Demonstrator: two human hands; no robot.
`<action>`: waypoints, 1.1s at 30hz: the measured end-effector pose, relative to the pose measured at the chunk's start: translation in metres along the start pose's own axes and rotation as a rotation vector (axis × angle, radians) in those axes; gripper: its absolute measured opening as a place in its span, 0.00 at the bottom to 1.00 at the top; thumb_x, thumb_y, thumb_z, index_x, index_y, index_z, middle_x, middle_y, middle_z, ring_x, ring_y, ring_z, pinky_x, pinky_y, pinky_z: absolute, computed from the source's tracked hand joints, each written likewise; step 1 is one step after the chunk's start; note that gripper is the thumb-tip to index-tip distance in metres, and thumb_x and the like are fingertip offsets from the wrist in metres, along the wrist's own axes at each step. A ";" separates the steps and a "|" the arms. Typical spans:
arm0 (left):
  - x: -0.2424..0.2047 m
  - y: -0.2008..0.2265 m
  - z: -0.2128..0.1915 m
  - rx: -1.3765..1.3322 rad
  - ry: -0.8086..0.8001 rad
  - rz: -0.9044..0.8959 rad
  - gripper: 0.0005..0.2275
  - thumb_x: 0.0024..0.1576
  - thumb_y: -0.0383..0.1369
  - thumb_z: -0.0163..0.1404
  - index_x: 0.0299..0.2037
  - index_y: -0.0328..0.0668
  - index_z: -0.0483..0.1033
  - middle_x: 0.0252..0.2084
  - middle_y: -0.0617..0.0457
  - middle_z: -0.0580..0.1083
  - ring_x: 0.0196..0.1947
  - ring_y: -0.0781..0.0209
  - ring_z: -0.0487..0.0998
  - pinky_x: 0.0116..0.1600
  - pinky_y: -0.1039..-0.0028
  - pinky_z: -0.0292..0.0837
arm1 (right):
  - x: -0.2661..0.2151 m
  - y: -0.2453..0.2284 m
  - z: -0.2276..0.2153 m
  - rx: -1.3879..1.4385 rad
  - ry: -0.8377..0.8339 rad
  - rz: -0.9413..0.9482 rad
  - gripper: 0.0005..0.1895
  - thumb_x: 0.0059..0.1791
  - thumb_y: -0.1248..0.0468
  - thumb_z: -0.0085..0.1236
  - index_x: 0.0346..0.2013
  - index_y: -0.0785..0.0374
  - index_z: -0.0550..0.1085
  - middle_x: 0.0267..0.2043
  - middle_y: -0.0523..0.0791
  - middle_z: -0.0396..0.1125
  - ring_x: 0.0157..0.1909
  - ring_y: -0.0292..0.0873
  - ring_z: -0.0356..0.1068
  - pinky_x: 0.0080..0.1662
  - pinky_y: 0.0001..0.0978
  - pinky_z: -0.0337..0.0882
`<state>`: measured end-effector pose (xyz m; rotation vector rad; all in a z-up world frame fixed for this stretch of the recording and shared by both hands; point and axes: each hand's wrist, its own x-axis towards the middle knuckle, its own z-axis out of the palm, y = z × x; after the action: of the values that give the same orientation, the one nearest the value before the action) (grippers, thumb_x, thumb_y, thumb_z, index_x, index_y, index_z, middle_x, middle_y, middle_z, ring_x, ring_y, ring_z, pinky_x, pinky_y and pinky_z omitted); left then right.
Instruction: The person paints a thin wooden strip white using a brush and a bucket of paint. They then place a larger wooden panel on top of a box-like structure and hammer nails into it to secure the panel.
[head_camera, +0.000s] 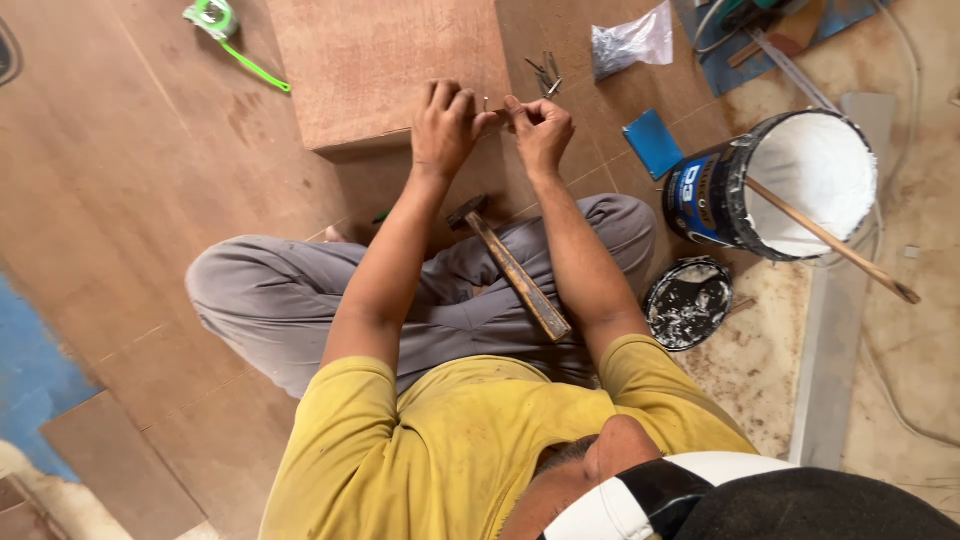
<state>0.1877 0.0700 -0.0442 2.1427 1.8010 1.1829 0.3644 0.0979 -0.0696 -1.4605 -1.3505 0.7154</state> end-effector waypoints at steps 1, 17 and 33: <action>0.001 0.001 0.000 -0.004 -0.002 0.002 0.16 0.50 0.39 0.69 0.39 0.39 0.78 0.47 0.47 0.72 0.51 0.46 0.71 0.53 0.60 0.72 | 0.000 -0.002 0.000 -0.003 0.004 0.002 0.21 0.46 0.53 0.73 0.20 0.66 0.77 0.18 0.43 0.73 0.21 0.34 0.74 0.27 0.26 0.72; 0.009 0.012 -0.007 0.012 -0.033 -0.050 0.14 0.45 0.36 0.71 0.32 0.39 0.79 0.39 0.51 0.71 0.43 0.52 0.71 0.48 0.61 0.69 | -0.004 0.007 -0.003 -0.019 0.026 0.077 0.21 0.53 0.52 0.61 0.30 0.68 0.83 0.27 0.47 0.76 0.29 0.39 0.77 0.35 0.30 0.72; 0.016 0.026 0.006 0.011 -0.003 -0.033 0.17 0.43 0.32 0.74 0.38 0.35 0.83 0.40 0.51 0.73 0.44 0.53 0.72 0.46 0.63 0.72 | 0.010 0.035 -0.014 0.417 -0.331 0.364 0.52 0.55 0.30 0.23 0.49 0.75 0.79 0.70 0.62 0.57 0.71 0.59 0.63 0.69 0.51 0.68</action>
<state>0.2121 0.0783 -0.0270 2.1115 1.8381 1.1642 0.3920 0.1070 -0.0953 -1.2922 -1.0888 1.4342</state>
